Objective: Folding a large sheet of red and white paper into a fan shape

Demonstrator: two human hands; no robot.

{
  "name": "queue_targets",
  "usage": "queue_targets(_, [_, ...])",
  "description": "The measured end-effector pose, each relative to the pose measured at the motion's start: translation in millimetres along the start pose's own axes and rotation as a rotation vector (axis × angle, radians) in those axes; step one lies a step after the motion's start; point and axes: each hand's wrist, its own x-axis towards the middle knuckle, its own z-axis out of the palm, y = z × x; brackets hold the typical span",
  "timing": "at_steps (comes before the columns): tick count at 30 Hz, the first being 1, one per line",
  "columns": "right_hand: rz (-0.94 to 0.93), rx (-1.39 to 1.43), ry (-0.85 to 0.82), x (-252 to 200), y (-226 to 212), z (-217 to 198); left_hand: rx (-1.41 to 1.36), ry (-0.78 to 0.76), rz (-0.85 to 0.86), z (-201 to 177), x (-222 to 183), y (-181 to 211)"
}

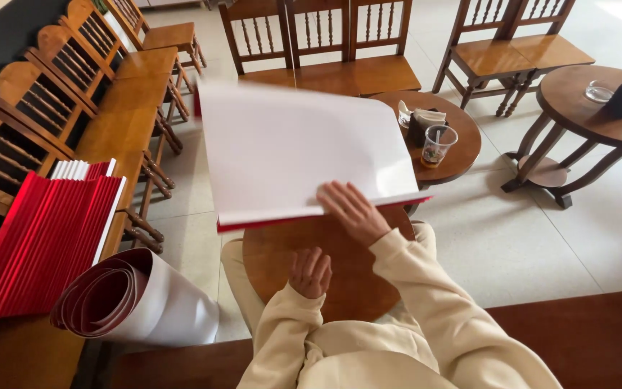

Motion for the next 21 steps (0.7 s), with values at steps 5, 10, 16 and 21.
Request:
queue_targets(5, [-0.023, 0.055, -0.099, -64.9, -51.4, 18.9, 0.318, -0.118, 0.105, -11.6, 17.4, -29.4])
queue_targets(10, [0.002, 0.068, -0.161, -110.7, -78.1, 31.8, 0.164, -0.293, 0.08, 4.4, -63.7, -56.2])
queue_targets(16, [0.059, 0.112, -0.137, -109.7, -41.6, 19.2, 0.119, -0.252, 0.091, -6.0, -20.4, -75.5])
queue_targets(21, [0.099, -0.039, -0.045, -114.7, -24.7, 9.2, 0.072, -0.164, 0.194, -7.8, -11.5, -44.6])
